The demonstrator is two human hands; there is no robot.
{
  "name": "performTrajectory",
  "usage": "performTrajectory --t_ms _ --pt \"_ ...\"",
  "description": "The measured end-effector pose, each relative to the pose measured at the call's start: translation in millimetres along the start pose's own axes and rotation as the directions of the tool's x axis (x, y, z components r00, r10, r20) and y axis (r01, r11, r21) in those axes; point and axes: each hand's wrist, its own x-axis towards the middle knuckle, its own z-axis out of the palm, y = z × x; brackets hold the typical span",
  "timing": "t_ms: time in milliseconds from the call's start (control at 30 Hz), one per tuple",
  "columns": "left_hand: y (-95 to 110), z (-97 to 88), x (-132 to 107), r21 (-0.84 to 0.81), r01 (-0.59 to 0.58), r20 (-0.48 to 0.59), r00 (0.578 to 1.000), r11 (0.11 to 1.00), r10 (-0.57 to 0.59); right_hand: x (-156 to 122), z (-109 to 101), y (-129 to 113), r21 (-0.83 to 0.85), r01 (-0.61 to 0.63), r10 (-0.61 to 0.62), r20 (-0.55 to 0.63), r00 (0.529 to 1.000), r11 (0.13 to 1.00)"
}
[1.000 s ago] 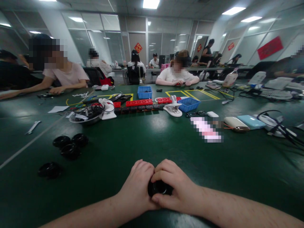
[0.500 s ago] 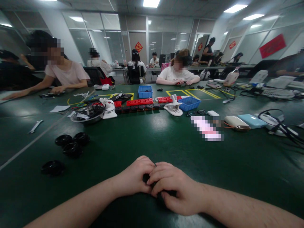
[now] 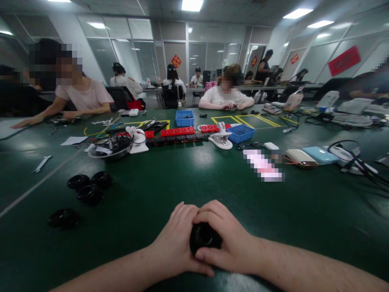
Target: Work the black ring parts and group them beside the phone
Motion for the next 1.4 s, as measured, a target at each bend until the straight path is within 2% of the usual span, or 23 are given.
performTrajectory --t_ms 100,267,367,567,800,933,1100,1233,1300,1400 --pt "3 4.1 0 0.016 0.061 -0.05 0.997 0.998 -0.06 -1 2 1 -0.027 -0.033 0.034 0.02 0.999 0.999" --pt "5 -0.2 3 0.033 0.074 -0.006 0.997 0.997 -0.074 -1 2 0 -0.048 -0.014 0.016 0.049 0.999 0.999" --pt "2 -6.3 5 0.018 0.029 0.015 0.999 0.999 -0.03 1 1 0 -0.007 0.061 -0.061 0.047 0.997 0.998" --pt "-18 -13.4 13 -0.05 -0.153 0.127 0.979 0.987 0.159 6 -5 -2 0.058 0.165 -0.169 0.077 0.983 0.985" --pt "-20 -15.4 16 -0.103 -0.192 0.141 0.968 0.976 0.205 4 -8 -5 0.046 0.184 -0.189 0.158 0.969 0.982" --pt "-19 -17.2 14 -0.097 -0.186 0.138 0.97 0.978 0.199 2 -9 -5 0.0 0.181 -0.179 0.15 0.972 0.983" --pt "-20 -17.5 12 -0.099 -0.193 0.123 0.971 0.976 0.205 -1 -9 -5 -0.051 0.144 -0.143 0.024 0.99 0.988" --pt "-15 -14.8 10 -0.062 -0.113 0.061 0.991 0.992 0.117 -1 -4 -1 -0.013 0.062 -0.062 -0.055 0.997 0.998" --pt "-9 -11.4 8 -0.009 -0.062 0.03 0.998 0.998 0.063 -1 -1 0 -0.003 0.004 -0.005 -0.053 0.999 1.0" --pt "-1 -5.0 4 0.06 -0.042 -0.008 0.999 0.997 0.043 0 2 0 -0.022 -0.069 0.068 -0.016 0.998 0.997"
